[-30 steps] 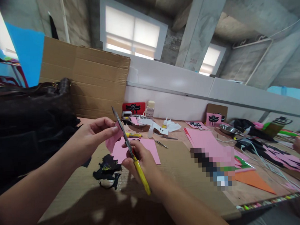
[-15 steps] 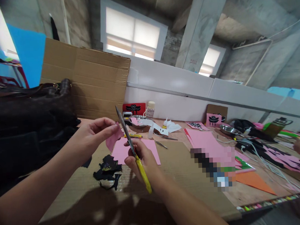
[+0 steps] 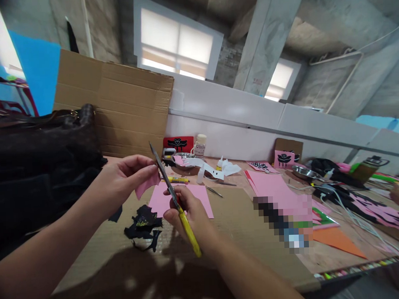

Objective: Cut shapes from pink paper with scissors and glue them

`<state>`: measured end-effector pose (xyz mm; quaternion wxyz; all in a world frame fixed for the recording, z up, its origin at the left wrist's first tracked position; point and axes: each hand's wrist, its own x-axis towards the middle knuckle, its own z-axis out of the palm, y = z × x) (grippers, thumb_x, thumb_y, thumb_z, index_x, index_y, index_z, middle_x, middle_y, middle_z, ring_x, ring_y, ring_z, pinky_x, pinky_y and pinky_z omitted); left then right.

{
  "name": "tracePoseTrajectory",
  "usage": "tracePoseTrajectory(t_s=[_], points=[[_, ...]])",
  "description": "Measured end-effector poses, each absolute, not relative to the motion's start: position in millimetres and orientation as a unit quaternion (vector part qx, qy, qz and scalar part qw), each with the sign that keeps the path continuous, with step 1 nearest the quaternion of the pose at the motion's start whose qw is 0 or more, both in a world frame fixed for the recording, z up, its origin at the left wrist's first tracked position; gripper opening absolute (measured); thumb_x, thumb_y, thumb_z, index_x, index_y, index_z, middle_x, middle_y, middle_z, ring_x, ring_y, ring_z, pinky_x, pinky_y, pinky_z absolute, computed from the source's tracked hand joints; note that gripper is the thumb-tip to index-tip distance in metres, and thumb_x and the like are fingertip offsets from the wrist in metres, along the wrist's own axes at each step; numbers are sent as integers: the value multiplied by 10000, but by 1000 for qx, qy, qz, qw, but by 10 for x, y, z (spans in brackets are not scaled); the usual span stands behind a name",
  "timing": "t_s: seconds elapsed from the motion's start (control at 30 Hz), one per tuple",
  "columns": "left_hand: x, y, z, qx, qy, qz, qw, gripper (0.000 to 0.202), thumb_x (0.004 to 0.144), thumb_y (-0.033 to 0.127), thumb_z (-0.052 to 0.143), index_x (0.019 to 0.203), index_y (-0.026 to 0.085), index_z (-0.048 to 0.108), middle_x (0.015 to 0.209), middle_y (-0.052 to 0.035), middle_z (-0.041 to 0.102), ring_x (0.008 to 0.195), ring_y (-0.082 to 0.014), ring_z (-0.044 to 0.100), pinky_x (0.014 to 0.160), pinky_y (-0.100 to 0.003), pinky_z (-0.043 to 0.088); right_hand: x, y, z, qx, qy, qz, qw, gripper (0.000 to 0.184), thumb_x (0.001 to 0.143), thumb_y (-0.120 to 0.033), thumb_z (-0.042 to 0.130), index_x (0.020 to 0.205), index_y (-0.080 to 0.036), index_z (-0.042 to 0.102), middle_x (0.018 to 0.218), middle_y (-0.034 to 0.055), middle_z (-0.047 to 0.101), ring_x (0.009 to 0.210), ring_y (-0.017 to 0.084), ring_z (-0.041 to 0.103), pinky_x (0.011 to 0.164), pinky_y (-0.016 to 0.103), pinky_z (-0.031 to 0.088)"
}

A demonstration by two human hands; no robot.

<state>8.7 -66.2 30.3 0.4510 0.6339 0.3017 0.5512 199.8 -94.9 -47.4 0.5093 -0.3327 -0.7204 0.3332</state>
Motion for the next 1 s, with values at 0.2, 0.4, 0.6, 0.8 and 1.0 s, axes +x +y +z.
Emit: tracePoseTrajectory(t_s=[0.2, 0.4, 0.6, 0.8, 1.0], points=[[93, -666, 307, 622, 284, 555, 473, 164, 759, 332, 833, 851, 208, 779, 812, -5, 789, 741, -135, 716, 725, -197, 583, 2008, -945, -462, -344, -712, 334, 512, 428, 894, -618, 634, 1172, -295, 594, 851, 5, 497, 732, 182, 467, 638, 312, 392], [92, -662, 307, 621, 285, 570, 456, 227, 732, 366, 852, 848, 193, 762, 864, -24, 798, 802, -163, 741, 752, -221, 606, 1999, -940, -487, -340, -714, 329, 516, 410, 894, -599, 643, 1163, -293, 599, 820, -1, 492, 688, 170, 465, 605, 305, 412], [80, -660, 295, 622, 279, 564, 466, 152, 770, 323, 823, 826, 198, 757, 832, 0, 783, 766, -128, 727, 745, -187, 593, 1990, -938, -485, -340, -722, 324, 508, 458, 886, -645, 614, 1165, -284, 584, 801, -6, 458, 675, 172, 427, 588, 303, 371], [85, -648, 288, 617, 261, 560, 487, 113, 784, 298, 818, 814, 211, 753, 814, 30, 770, 747, -92, 707, 728, -145, 568, 1994, -937, -493, -337, -726, 316, 510, 443, 893, -646, 611, 1154, -288, 593, 795, -10, 463, 668, 164, 424, 588, 299, 352], [107, -658, 288, 608, 260, 557, 503, 140, 773, 308, 828, 797, 199, 743, 803, 25, 762, 731, -97, 701, 737, -166, 572, 1991, -950, -461, -354, -730, 300, 501, 515, 867, -716, 580, 1143, -281, 583, 786, -6, 458, 671, 179, 413, 596, 305, 339]])
